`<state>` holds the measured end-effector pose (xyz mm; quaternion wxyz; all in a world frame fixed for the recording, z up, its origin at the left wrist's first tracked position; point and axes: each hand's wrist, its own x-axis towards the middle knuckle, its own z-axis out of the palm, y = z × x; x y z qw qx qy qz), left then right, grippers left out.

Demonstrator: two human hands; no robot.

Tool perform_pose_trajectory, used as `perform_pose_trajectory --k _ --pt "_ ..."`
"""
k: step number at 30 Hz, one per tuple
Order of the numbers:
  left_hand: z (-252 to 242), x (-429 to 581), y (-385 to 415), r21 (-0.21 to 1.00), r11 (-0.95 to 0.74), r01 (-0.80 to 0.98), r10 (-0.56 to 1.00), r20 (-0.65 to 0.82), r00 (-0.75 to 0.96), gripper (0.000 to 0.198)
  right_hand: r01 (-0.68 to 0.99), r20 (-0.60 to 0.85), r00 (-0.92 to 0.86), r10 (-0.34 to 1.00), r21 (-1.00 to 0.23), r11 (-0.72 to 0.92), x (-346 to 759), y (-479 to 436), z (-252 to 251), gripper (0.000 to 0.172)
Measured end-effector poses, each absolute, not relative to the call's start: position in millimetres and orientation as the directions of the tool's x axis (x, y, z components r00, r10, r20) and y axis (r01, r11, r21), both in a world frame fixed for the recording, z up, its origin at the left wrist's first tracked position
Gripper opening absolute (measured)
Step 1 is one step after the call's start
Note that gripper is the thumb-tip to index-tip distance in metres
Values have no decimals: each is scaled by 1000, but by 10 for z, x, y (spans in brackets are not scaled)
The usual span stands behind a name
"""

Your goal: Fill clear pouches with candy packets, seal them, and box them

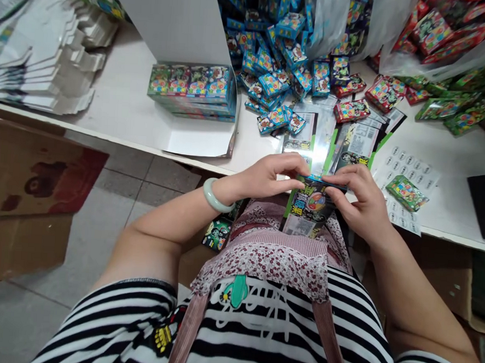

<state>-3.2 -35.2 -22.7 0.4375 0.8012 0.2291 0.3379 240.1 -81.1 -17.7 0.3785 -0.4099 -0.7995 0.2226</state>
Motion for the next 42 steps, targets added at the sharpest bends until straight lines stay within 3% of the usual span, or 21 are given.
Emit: perform_pose_trajectory --k 3,6,9,13,18,25,32,37,40,42 --pt "-391 48 -430 808 -587 47 682 464 565 3 484 443 -366 818 -660 574 2403 -827 -220 21" --pt "-470 96 -485 797 -604 25 679 497 540 3 498 438 -386 811 -642 584 2409 -859 -243 22" --pt "-513 104 -533 866 -499 -20 726 431 536 3 498 453 -412 791 -615 612 2415 -884 -250 22" --pt "-565 125 -576 956 -281 -81 829 285 481 25 492 493 -382 782 -607 624 2412 -897 -253 24" --pt "-583 174 -569 905 -421 -65 793 402 457 9 530 500 -273 822 -634 562 2393 -922 -276 19" --pt "-581 100 -587 875 -477 -85 749 455 482 9 453 457 -162 875 -753 477 2329 -1004 -322 5" --pt "-567 136 -555 872 -489 22 717 387 580 15 470 438 -218 872 -736 487 2370 -1004 -385 7" --pt "-587 288 -504 869 -495 21 744 411 527 11 468 428 -242 871 -735 492 2439 -1008 -430 14" --pt "-595 333 -484 870 -493 -9 765 439 472 8 440 417 -182 890 -775 453 2468 -1028 -466 27" --pt "-586 353 -480 873 -488 -26 761 439 477 7 416 415 -97 905 -809 415 2478 -1033 -475 23"
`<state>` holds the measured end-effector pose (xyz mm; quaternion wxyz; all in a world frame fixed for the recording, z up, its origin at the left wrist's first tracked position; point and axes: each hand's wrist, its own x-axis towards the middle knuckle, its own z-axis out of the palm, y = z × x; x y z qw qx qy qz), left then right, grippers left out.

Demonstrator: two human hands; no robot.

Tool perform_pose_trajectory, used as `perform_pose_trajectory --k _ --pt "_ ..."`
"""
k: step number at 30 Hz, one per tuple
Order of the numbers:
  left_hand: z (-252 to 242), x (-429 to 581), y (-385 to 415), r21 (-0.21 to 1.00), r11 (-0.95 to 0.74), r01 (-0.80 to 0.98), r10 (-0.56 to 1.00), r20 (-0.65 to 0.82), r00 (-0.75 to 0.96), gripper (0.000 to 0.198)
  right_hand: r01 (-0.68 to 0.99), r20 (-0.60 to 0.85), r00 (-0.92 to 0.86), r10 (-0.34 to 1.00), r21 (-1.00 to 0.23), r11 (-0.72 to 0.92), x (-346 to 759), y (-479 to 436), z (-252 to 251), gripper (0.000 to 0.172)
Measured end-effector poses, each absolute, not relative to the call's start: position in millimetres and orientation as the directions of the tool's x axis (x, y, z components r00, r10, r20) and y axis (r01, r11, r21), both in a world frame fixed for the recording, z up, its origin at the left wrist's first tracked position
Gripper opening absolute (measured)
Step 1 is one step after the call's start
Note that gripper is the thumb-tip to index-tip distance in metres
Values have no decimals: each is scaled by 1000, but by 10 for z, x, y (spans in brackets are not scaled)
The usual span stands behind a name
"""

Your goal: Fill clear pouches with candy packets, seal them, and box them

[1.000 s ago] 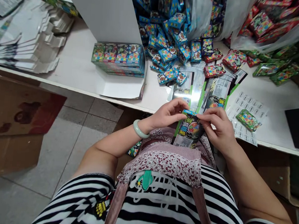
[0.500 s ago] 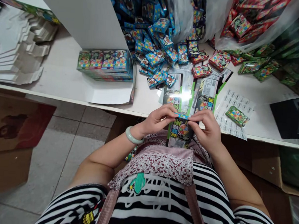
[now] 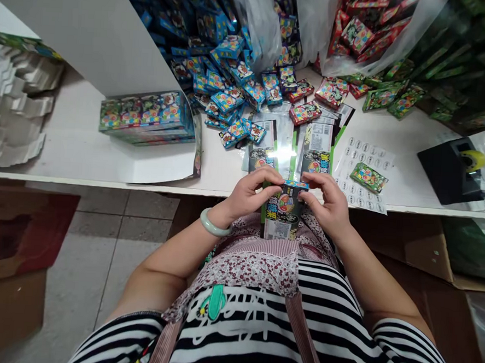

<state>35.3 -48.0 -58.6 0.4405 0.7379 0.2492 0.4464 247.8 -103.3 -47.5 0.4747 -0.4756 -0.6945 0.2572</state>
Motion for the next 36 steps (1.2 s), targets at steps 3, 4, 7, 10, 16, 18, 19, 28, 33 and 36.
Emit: perform_pose_trajectory --k 3,4,7,10,16,18,19,28,33,36 --pt "-572 385 -483 886 -463 -16 776 414 476 10 417 417 -63 907 -814 404 2484 -1025 -473 8" --pt "-572 395 -484 888 -459 -9 779 408 476 10 420 425 -72 902 -808 414 2486 -1022 -475 6" --pt "-584 413 -474 890 -457 9 771 391 503 11 416 465 -65 883 -792 447 2501 -1016 -517 7" --pt "-598 414 -449 912 -404 73 787 305 536 14 428 464 -57 884 -789 442 2514 -1025 -574 7" --pt "-582 473 -393 954 -300 20 848 257 463 14 380 396 -146 906 -824 421 2621 -988 -509 13" --pt "-553 522 -381 960 -278 46 879 235 414 17 362 331 -208 920 -848 387 2825 -889 -488 17" --pt "-538 546 -377 962 -267 56 885 221 410 18 383 288 -199 937 -857 345 2981 -816 -495 19" --pt "-627 573 -339 974 -190 122 927 138 348 23 858 30 352 935 -409 -310 4512 -20 -865 25" --pt "-605 578 -336 963 -232 140 914 166 371 21 873 9 367 930 -349 -341 4511 5 -935 24" --pt "-598 592 -332 961 -239 140 920 178 348 21 879 39 360 932 -349 -325 4475 -42 -921 20"
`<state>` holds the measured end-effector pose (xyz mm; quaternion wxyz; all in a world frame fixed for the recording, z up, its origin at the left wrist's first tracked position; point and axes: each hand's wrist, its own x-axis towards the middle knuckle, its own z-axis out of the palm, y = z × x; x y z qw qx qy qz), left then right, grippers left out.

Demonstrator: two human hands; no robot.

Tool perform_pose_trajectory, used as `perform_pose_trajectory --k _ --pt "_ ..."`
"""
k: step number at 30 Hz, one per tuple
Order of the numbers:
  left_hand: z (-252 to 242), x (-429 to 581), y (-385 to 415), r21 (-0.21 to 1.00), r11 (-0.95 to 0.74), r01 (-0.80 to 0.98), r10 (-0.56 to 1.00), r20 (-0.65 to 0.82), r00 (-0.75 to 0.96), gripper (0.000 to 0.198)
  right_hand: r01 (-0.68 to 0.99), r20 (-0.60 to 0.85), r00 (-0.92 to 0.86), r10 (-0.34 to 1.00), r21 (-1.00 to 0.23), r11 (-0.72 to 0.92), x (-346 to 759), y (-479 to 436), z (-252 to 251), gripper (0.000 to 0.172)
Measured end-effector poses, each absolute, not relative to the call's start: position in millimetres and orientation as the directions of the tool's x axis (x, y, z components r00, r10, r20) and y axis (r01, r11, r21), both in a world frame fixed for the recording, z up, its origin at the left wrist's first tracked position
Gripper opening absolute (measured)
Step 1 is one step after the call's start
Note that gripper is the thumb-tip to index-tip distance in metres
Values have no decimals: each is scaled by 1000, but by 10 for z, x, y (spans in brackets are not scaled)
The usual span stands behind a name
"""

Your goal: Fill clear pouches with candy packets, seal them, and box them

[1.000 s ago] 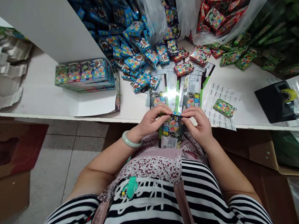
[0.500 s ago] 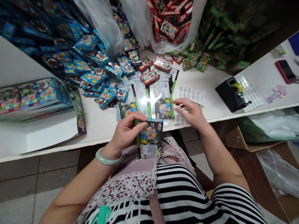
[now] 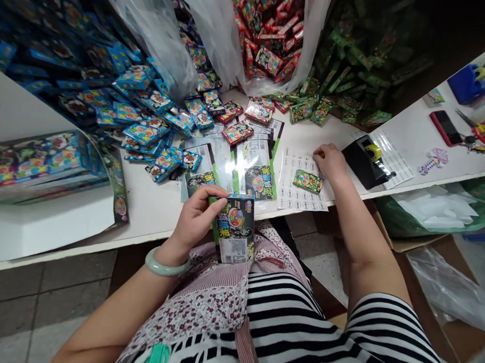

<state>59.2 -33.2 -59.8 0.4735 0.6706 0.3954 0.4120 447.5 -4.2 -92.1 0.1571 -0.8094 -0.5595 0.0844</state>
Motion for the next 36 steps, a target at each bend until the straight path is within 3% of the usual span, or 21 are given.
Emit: perform_pose_trajectory --k 6,9,12,17,19,22,26,30,36 --pt "-613 587 -341 956 -265 124 918 210 337 20 929 38 277 960 -265 -258 4378 -164 -878 24" --pt "-599 573 -356 953 -276 129 914 218 341 21 916 58 295 954 -302 -265 4372 -197 -890 19" --pt "-571 551 -371 946 -310 97 897 258 359 21 802 58 432 900 -480 -354 4496 -184 -932 8" --pt "-511 519 -379 924 -382 25 844 338 416 14 329 -130 613 779 -855 -402 4625 -194 -821 12" --pt "-500 516 -373 920 -391 19 831 345 436 11 235 -150 546 824 -917 -322 4426 -267 -614 16" --pt "-507 520 -365 921 -390 18 824 340 452 8 277 -79 156 984 -953 -121 3831 -435 -162 21" --pt "-523 537 -381 915 -403 19 813 348 467 4 374 -97 -321 942 -927 32 2970 -553 313 29" --pt "-540 549 -405 910 -416 4 808 367 462 4 472 -149 -420 895 -878 76 2574 -445 359 34" --pt "-581 537 -400 922 -387 0 819 344 459 7 550 -333 -372 866 -831 -83 2502 -317 272 32"
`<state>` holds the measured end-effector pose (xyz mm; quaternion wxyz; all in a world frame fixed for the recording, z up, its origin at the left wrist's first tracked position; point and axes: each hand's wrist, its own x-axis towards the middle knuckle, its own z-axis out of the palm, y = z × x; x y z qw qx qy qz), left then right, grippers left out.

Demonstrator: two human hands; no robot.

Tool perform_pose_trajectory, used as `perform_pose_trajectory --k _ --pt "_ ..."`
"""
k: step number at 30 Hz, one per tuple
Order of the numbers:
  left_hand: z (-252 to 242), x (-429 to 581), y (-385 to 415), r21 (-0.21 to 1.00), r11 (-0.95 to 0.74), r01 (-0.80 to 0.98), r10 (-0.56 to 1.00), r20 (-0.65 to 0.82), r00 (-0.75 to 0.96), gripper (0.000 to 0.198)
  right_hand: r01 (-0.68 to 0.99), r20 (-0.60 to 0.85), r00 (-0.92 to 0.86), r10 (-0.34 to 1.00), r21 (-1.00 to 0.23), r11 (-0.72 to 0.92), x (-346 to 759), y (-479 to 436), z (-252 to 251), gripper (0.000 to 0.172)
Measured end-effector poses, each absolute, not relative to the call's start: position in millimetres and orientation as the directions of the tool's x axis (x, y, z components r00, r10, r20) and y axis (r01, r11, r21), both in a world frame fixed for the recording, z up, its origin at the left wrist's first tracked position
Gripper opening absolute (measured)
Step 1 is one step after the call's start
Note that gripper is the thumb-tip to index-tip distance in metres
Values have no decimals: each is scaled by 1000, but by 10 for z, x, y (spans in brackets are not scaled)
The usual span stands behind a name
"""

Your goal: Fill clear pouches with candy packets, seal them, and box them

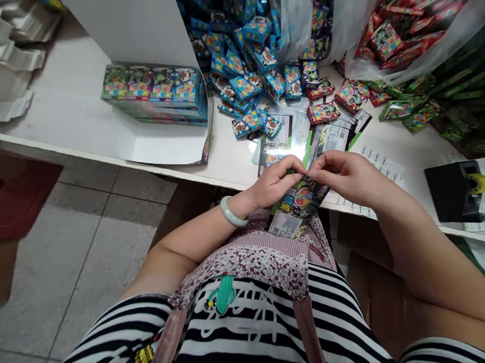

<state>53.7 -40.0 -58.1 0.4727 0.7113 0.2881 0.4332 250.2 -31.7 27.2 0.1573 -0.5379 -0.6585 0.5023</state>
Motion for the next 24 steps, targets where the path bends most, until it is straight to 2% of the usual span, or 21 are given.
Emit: perform_pose_trajectory --k 7,16,20,24 --pt "-571 553 -387 908 -419 -29 809 388 442 19 584 -352 -358 865 -807 -87 2488 -268 263 34" --pt "-641 618 -411 874 -480 79 828 421 370 16 620 -329 -289 899 -780 -86 2458 -260 249 38" --pt "-656 621 -425 844 -529 90 815 476 330 22 529 -435 -297 850 -816 -233 2472 -217 191 35" --pt "-683 599 -441 843 -533 74 812 485 325 27 313 -589 -306 748 -804 -505 2447 -204 96 31"
